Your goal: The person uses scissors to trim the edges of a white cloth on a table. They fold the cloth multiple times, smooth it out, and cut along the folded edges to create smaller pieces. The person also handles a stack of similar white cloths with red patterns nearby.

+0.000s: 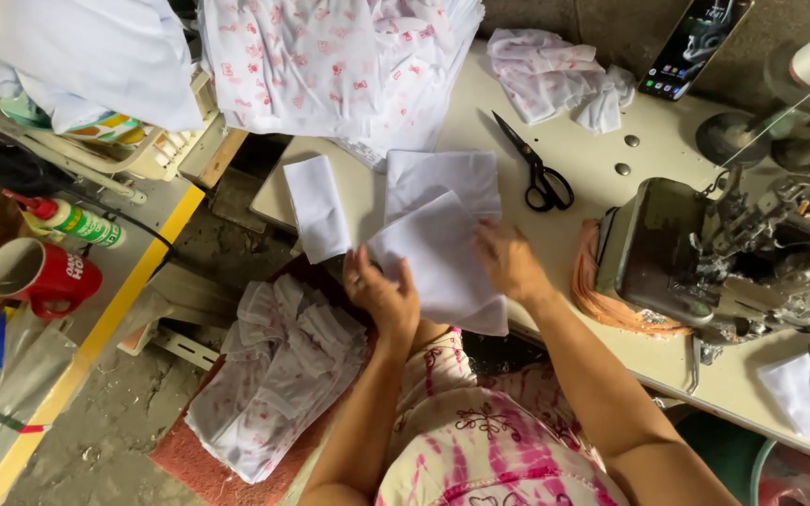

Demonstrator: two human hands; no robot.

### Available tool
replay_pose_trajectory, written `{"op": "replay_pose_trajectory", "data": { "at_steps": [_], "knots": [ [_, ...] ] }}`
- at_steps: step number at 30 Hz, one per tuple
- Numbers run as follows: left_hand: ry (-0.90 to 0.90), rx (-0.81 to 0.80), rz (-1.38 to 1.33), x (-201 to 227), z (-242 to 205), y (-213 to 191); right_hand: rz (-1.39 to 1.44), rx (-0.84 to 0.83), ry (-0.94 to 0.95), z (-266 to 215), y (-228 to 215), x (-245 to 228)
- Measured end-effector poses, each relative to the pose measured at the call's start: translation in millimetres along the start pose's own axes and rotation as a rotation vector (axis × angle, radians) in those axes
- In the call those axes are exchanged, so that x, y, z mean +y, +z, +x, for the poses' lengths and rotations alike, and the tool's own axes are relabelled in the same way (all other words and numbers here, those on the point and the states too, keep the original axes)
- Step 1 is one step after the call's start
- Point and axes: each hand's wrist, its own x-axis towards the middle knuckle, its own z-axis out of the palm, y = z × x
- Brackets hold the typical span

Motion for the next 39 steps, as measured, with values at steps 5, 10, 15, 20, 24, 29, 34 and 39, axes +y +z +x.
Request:
{"op": "replay_pose_trajectory", "data": {
  "at_steps": [5,10,15,20,24,29,34,39],
  "knots": [
    [-0.798,-0.165,-0.548,-1,-33,1,0.044,0.008,0.217,62,18,36],
    [-0.949,-0.205,-0.641,19,-28,-26,0.116,-0.08,0.229,52,-15,-15],
    [-0.76,-0.172,-0.611,29,-31,-46,0.009,-0.026,0.018,21,-38,-71],
    [-0.871,-0.228,-0.827,66,0,-76,0.105,0.019,-0.026,-9,-67,-130],
    [-0.985,-0.465,-1.18,79,51,-81,0.373,0.224,-0.098,-13,-87,-141],
    [-0.852,-0.517,-1.027,-4,57,2,0.565,0.316,-0.06,23,-59,-50],
    [-0.733,-0.532,-0.546,-34,43,34,0.394,0.2,0.362,35,23,44],
    [-0.374,-0.658,-0.21,-5,47,-1,0.323,0.039,0.423,-13,-16,9]
  ]
}}
